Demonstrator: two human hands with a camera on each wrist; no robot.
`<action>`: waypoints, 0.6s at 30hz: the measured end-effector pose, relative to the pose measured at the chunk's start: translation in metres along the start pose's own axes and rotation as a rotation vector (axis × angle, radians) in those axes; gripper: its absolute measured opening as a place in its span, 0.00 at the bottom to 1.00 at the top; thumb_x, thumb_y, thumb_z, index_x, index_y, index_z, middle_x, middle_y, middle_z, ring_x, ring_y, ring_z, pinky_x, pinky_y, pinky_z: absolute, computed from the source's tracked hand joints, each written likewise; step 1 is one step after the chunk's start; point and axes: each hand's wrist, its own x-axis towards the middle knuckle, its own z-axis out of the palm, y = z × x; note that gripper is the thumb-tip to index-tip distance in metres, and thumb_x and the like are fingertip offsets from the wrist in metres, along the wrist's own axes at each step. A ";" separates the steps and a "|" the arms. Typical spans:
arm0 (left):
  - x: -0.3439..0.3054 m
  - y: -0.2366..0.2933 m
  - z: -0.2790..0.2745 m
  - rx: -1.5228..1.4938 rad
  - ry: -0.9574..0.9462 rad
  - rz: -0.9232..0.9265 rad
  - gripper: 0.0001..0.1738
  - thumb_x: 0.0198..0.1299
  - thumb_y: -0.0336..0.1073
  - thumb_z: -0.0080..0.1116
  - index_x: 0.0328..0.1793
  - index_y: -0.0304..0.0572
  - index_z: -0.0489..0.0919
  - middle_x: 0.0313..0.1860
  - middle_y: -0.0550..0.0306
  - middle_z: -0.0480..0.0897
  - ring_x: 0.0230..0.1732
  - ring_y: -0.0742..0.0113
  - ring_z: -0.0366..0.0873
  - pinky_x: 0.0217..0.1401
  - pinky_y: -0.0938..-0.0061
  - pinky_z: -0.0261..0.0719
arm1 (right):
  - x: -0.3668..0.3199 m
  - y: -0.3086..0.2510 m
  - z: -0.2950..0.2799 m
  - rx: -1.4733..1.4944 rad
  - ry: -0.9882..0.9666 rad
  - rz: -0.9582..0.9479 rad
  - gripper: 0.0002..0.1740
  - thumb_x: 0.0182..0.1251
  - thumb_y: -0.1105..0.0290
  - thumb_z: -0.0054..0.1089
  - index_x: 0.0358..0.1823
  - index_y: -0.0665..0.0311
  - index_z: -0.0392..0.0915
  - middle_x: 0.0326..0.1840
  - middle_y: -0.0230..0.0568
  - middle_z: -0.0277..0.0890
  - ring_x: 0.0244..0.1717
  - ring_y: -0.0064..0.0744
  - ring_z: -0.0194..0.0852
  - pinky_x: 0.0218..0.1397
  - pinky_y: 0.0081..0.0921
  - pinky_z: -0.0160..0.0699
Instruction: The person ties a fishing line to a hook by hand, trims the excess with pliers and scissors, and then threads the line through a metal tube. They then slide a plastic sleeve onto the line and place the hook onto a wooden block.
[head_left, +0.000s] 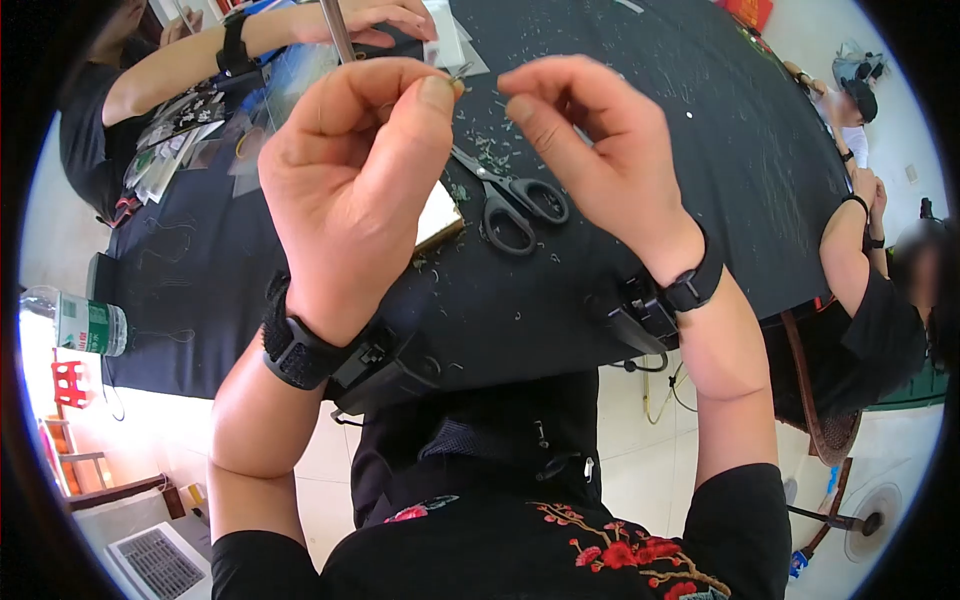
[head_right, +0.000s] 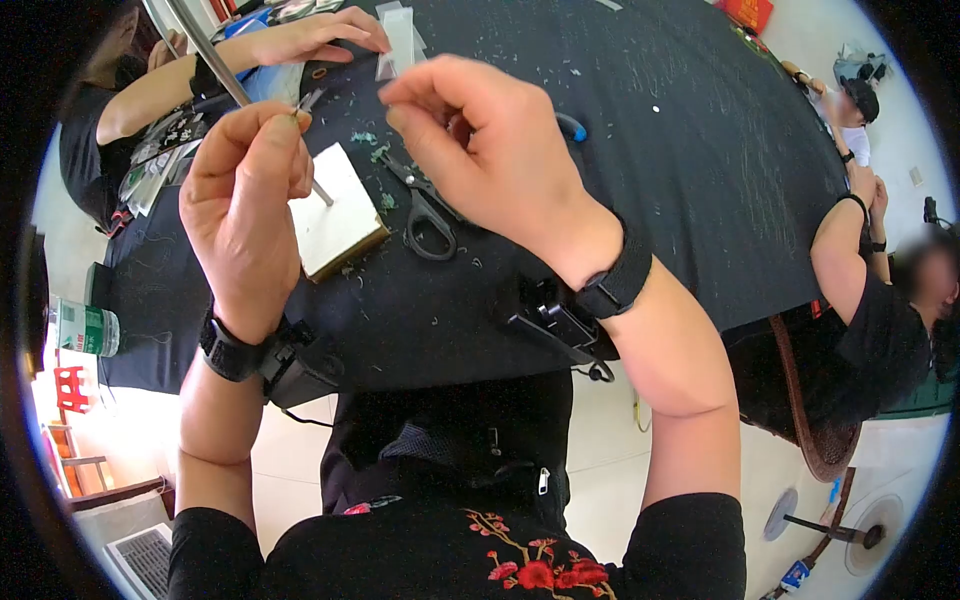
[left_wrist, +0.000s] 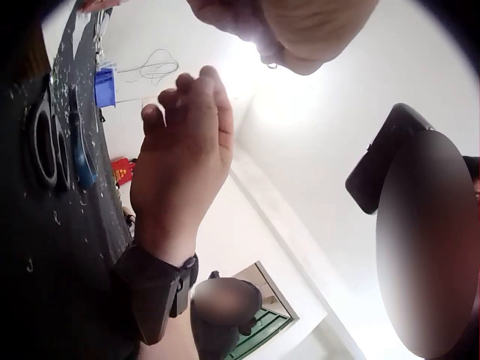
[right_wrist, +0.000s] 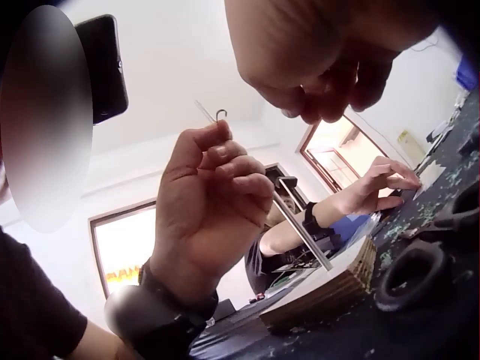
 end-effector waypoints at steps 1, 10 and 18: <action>0.001 0.000 -0.001 0.017 0.011 0.054 0.04 0.54 0.25 0.56 0.36 0.32 0.77 0.26 0.67 0.76 0.27 0.86 0.68 0.29 0.91 0.65 | 0.001 -0.002 0.000 -0.073 -0.026 0.040 0.07 0.54 0.72 0.60 0.32 0.67 0.76 0.22 0.38 0.74 0.20 0.25 0.71 0.24 0.19 0.68; 0.000 0.011 -0.001 0.220 0.060 0.167 0.03 0.51 0.23 0.56 0.33 0.33 0.76 0.26 0.66 0.76 0.26 0.84 0.68 0.31 0.89 0.66 | 0.006 0.009 -0.020 -0.470 -0.214 0.074 0.03 0.47 0.75 0.53 0.24 0.66 0.74 0.24 0.47 0.73 0.30 0.46 0.73 0.35 0.35 0.72; 0.001 0.015 0.000 0.250 0.053 0.152 0.02 0.50 0.22 0.56 0.31 0.34 0.76 0.24 0.67 0.74 0.24 0.84 0.66 0.29 0.88 0.66 | 0.002 0.061 -0.053 -0.803 -0.350 0.321 0.11 0.50 0.69 0.57 0.32 0.69 0.73 0.29 0.50 0.74 0.35 0.46 0.73 0.36 0.33 0.70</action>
